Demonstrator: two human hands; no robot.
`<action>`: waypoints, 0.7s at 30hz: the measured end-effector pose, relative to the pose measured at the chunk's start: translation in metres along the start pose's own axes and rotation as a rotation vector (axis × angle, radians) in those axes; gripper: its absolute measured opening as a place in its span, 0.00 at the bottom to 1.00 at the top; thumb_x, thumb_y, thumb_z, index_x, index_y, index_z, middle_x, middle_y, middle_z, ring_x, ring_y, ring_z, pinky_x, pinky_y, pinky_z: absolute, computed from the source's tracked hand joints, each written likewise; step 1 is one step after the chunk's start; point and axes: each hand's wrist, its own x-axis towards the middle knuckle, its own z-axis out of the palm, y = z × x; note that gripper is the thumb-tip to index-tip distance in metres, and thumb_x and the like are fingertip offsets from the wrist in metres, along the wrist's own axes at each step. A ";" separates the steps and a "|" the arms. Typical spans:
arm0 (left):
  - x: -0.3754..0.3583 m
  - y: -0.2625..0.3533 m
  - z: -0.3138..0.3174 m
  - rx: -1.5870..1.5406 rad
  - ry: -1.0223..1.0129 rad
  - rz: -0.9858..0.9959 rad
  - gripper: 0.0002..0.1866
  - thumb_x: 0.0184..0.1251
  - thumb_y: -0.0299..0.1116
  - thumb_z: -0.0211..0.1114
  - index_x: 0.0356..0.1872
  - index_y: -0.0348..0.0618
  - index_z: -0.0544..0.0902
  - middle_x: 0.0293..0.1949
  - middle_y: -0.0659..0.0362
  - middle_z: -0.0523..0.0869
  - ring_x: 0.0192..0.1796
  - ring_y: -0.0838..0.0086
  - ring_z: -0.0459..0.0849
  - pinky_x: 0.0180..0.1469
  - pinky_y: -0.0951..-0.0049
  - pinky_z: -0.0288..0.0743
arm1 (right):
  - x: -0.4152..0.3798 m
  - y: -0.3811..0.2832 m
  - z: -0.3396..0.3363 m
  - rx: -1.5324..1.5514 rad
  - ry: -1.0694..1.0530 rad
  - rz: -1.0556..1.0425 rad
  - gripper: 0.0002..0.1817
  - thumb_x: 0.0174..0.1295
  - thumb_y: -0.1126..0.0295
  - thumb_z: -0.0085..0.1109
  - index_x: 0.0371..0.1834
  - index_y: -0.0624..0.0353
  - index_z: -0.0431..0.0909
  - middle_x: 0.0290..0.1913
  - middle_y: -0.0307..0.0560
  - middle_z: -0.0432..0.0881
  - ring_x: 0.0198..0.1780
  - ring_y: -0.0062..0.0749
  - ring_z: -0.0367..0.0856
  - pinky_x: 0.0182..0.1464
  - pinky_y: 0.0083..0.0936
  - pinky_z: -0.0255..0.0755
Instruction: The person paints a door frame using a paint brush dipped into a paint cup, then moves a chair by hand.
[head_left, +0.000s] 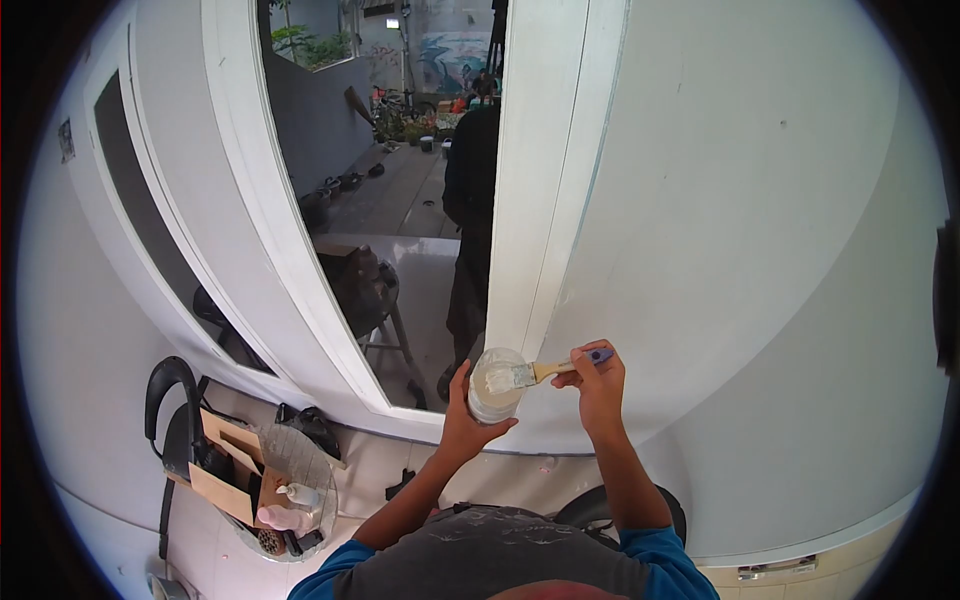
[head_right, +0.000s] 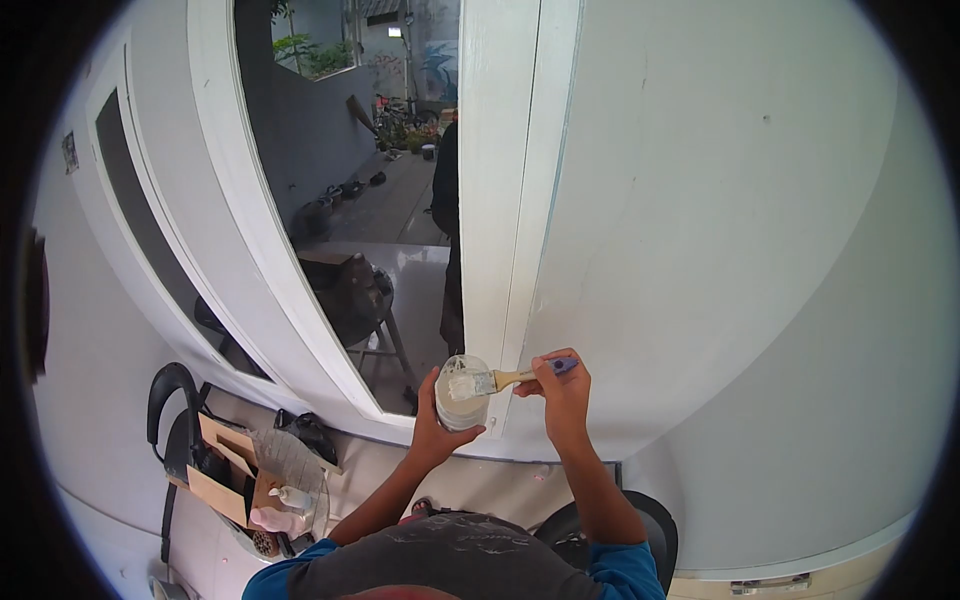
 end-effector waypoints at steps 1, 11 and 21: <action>0.001 -0.002 0.000 -0.039 0.004 -0.006 0.66 0.47 0.29 0.86 0.81 0.40 0.44 0.68 0.41 0.72 0.70 0.56 0.77 0.71 0.57 0.72 | 0.001 0.003 -0.001 0.046 0.002 0.045 0.08 0.71 0.70 0.62 0.43 0.59 0.73 0.32 0.49 0.84 0.25 0.35 0.86 0.33 0.30 0.84; 0.011 0.002 -0.005 -0.052 0.037 0.016 0.66 0.46 0.30 0.87 0.81 0.40 0.45 0.69 0.42 0.71 0.71 0.56 0.75 0.72 0.57 0.70 | 0.068 -0.037 -0.010 0.386 -0.014 0.206 0.07 0.73 0.71 0.58 0.46 0.63 0.74 0.34 0.50 0.86 0.31 0.35 0.87 0.37 0.30 0.85; 0.024 0.009 -0.013 -0.101 0.006 0.015 0.66 0.47 0.30 0.86 0.81 0.42 0.45 0.71 0.43 0.68 0.73 0.57 0.73 0.74 0.56 0.69 | 0.198 -0.349 0.103 0.065 -0.264 -0.881 0.10 0.76 0.69 0.59 0.51 0.66 0.78 0.45 0.53 0.88 0.45 0.38 0.89 0.51 0.29 0.84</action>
